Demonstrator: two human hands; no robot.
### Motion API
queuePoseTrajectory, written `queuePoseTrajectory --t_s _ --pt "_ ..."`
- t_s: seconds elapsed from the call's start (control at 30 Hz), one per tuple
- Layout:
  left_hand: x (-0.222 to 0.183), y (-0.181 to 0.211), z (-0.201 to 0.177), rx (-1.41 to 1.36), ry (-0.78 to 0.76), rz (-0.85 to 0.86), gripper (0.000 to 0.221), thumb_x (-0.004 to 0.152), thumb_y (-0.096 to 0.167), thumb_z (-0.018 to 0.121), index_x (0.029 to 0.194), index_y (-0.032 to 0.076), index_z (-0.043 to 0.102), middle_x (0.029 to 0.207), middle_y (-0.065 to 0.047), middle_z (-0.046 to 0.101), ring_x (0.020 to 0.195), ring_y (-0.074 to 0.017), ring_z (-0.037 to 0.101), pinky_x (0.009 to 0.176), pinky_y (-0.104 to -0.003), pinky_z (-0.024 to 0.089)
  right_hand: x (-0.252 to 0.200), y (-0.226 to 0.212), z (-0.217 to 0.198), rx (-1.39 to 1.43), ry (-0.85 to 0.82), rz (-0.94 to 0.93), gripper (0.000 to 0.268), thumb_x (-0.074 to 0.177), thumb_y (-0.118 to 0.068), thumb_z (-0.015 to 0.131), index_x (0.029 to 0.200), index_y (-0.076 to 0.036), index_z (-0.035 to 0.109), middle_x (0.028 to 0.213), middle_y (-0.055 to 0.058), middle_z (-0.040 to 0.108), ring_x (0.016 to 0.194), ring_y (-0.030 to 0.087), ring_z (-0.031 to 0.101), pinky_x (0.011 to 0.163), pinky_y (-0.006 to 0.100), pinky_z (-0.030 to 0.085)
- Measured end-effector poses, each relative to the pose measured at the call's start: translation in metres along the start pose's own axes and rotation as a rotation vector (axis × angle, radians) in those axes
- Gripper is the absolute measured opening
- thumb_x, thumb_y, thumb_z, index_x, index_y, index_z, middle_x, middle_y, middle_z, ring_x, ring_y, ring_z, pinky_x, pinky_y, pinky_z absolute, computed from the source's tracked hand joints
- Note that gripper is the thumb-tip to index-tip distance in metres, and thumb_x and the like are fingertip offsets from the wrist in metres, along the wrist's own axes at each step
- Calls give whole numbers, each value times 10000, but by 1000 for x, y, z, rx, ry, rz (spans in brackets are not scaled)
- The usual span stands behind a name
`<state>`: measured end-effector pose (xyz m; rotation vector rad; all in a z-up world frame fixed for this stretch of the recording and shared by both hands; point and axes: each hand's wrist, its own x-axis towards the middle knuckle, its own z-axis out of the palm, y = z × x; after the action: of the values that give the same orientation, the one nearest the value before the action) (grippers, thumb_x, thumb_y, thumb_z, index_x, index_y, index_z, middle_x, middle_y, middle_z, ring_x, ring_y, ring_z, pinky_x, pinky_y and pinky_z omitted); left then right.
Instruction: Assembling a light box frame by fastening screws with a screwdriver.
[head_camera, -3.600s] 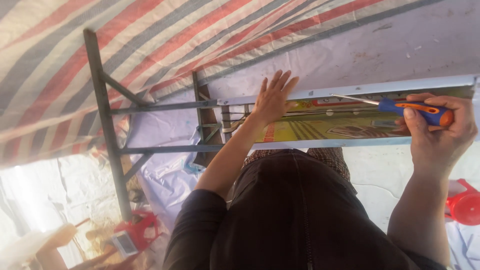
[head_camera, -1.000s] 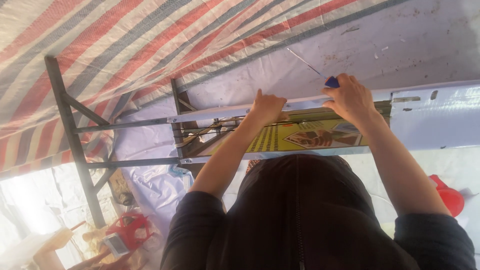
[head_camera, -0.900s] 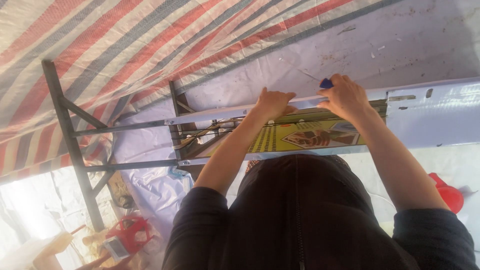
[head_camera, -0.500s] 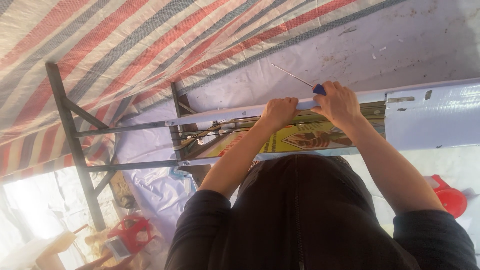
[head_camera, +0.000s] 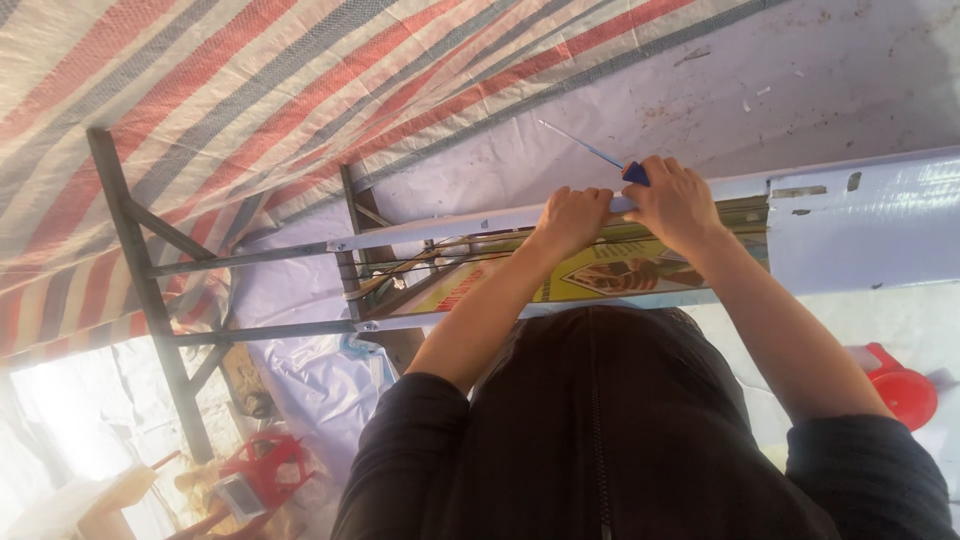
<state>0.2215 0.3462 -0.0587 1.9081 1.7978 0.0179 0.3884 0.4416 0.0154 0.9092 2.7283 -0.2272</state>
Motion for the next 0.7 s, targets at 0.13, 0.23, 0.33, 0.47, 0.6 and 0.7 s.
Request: queuePoseTrajectory --t_s 0.13,0.23,0.33,0.47,0.6,0.7 --pt "-3 2 9 120 72 38 290 999 309 585 1205 105 584 1077 -113 731 942 -306 767 1048 -484 462 5 8 -1 -10 -63 -10 271 890 -477 768 1037 -250 787 1210 36 583 1144 245 644 853 355 555" --pt "-1 -3 21 151 151 47 294 974 301 623 1164 81 578 1036 -130 721 929 -329 768 1083 -527 445 5 5 -3 -94 -74 -15 248 924 -490 726 1018 -264 769 1222 17 569 1129 213 637 822 333 535" --pt "-5 4 -1 90 91 20 329 969 306 630 1205 81 589 1075 -136 728 995 -346 759 1116 -580 401 -5 3 -4 -146 -44 -31 256 964 -493 670 1040 -259 740 1221 19 549 1119 209 621 802 335 521" --pt "-39 11 -124 -777 -177 -416 845 957 757 449 1476 97 546 1371 -188 664 1298 -444 601 1146 -680 275 -6 6 15 -131 18 -49 293 981 -479 643 1088 -224 742 1234 50 548 1135 243 611 804 364 511" --pt "-58 -56 -98 -171 -337 -118 643 1047 426 573 1602 215 327 1543 -115 538 1425 -350 502 1129 -630 398 -2 6 17 -153 12 -51 299 955 -477 675 1082 -215 739 1225 62 538 1122 262 608 788 375 506" --pt "-67 -61 -79 -319 -326 -138 582 1060 383 545 1563 119 419 1487 -185 579 1355 -415 555 1107 -639 409 8 -11 -8 -133 -111 15 299 935 -487 689 1048 -219 759 1211 38 538 1109 250 602 784 371 505"
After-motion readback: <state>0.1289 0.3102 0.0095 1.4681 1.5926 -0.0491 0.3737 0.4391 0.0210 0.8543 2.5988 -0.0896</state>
